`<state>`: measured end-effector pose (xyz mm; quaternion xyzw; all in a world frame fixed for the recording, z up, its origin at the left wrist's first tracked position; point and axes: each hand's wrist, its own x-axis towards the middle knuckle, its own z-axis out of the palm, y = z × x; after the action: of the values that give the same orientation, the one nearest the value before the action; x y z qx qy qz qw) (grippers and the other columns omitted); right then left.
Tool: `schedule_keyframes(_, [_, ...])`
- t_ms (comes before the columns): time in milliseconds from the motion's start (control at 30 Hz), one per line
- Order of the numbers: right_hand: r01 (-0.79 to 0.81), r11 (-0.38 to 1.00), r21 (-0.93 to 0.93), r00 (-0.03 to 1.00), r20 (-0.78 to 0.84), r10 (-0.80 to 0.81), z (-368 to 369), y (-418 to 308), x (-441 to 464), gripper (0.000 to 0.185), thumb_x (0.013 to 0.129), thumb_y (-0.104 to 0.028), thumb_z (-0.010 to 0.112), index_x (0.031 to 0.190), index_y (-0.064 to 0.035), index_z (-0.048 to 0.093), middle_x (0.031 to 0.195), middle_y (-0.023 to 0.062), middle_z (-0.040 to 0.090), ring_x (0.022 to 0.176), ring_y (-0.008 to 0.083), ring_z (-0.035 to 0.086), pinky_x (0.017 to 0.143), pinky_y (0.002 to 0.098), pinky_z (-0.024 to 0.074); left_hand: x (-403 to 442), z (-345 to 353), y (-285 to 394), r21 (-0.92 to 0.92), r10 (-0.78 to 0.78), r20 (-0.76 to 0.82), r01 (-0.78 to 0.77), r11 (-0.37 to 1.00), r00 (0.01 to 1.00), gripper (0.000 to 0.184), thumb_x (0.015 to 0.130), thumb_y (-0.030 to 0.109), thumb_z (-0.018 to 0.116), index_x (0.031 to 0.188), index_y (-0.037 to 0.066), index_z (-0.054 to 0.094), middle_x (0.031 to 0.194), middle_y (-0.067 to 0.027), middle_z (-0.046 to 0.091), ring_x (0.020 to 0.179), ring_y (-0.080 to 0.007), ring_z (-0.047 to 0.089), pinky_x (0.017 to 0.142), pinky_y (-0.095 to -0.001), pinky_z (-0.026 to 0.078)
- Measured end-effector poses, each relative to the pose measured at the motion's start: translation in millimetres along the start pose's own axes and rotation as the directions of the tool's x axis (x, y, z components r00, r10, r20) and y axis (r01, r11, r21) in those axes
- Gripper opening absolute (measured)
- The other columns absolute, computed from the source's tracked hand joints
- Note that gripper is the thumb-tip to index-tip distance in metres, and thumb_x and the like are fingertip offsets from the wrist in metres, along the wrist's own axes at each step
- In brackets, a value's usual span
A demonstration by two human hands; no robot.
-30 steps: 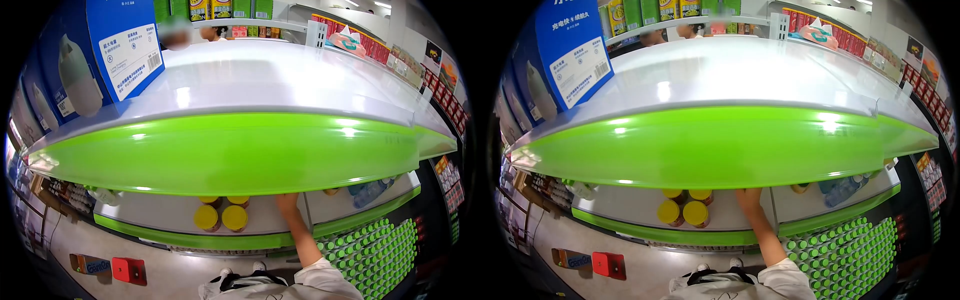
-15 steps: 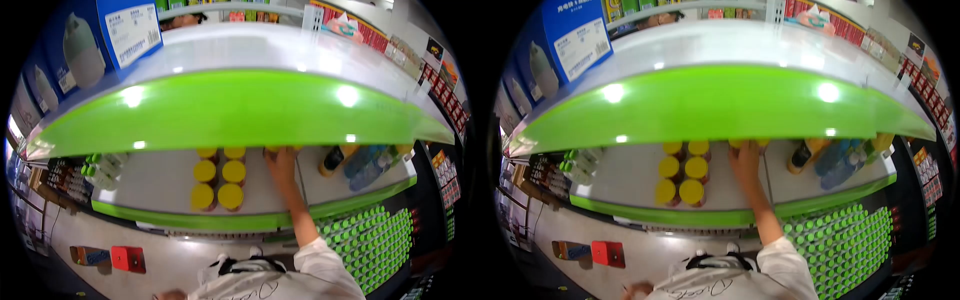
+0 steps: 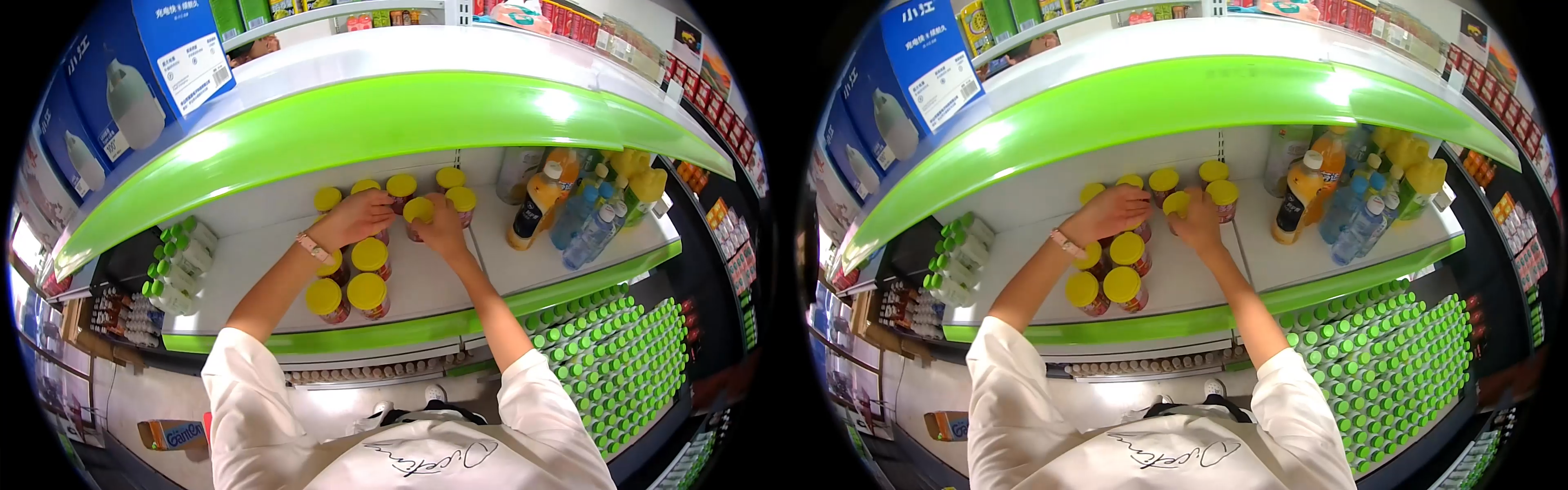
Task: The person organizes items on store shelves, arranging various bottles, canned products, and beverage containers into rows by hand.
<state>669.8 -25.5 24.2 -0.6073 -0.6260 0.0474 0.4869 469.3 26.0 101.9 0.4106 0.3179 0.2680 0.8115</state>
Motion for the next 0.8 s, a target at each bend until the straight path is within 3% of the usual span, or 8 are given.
schedule_keyframes(200, [-0.046,0.997,0.068,0.997,0.057,0.043,1,-9,-7,0.057,0.069,-0.017,0.071,0.118,0.0006,0.047,0.111,0.0234,0.052,0.106,0.0389,0.051,0.088,0.0431,0.0438,18,-3,-9,0.037,-0.086,0.064,0.084,0.996,0.994,0.028,0.091,0.022,0.056,0.105,-0.002,0.051,0.113,-0.0164,0.054,0.108,-0.0288,0.052,0.1,-0.0374,0.043])
schedule_keyframes(567, [-0.035,0.993,0.112,0.999,0.029,0.032,13,-18,-7,0.062,0.068,-0.019,0.073,0.12,0.0009,0.046,0.11,0.0227,0.051,0.105,0.0387,0.051,0.089,0.0423,0.0444,9,-1,-18,0.059,-0.038,-0.053,0.041,0.997,0.998,0.027,0.092,0.02,0.055,0.106,-0.003,0.051,0.113,-0.0166,0.055,0.108,-0.0289,0.053,0.1,-0.0382,0.044])
schedule_keyframes(667, [0.158,0.986,-0.045,0.981,-0.104,-0.162,-14,-35,-11,0.062,0.068,-0.019,0.073,0.12,0.0008,0.046,0.109,0.0216,0.051,0.103,0.0386,0.051,0.089,0.0422,0.0447,1,6,-14,0.059,-0.087,-0.024,0.088,0.994,0.996,0.028,0.092,0.019,0.055,0.106,-0.004,0.051,0.113,-0.0173,0.055,0.108,-0.0292,0.053,0.1,-0.0387,0.044])
schedule_keyframes(767, [0.075,0.991,-0.114,0.942,-0.319,-0.108,-32,7,8,0.062,0.072,-0.02,0.072,0.123,0.0006,0.044,0.117,0.0223,0.05,0.111,0.0404,0.048,0.094,0.0441,0.041,-7,19,-12,0.023,-0.105,0.062,0.104,0.994,0.993,0.029,0.091,0.02,0.056,0.106,-0.005,0.051,0.117,-0.0174,0.053,0.11,-0.0299,0.051,0.101,-0.0394,0.043])
schedule_keyframes(800, [0.035,0.998,-0.053,0.959,-0.281,-0.049,-37,21,12,0.062,0.072,-0.021,0.072,0.123,0.001,0.044,0.117,0.0225,0.051,0.11,0.0399,0.049,0.094,0.0433,0.0413,-8,23,-17,0.001,-0.11,0.094,0.111,0.994,0.989,0.03,0.091,0.02,0.057,0.106,-0.005,0.051,0.119,-0.0172,0.052,0.111,-0.0302,0.051,0.101,-0.0396,0.043])
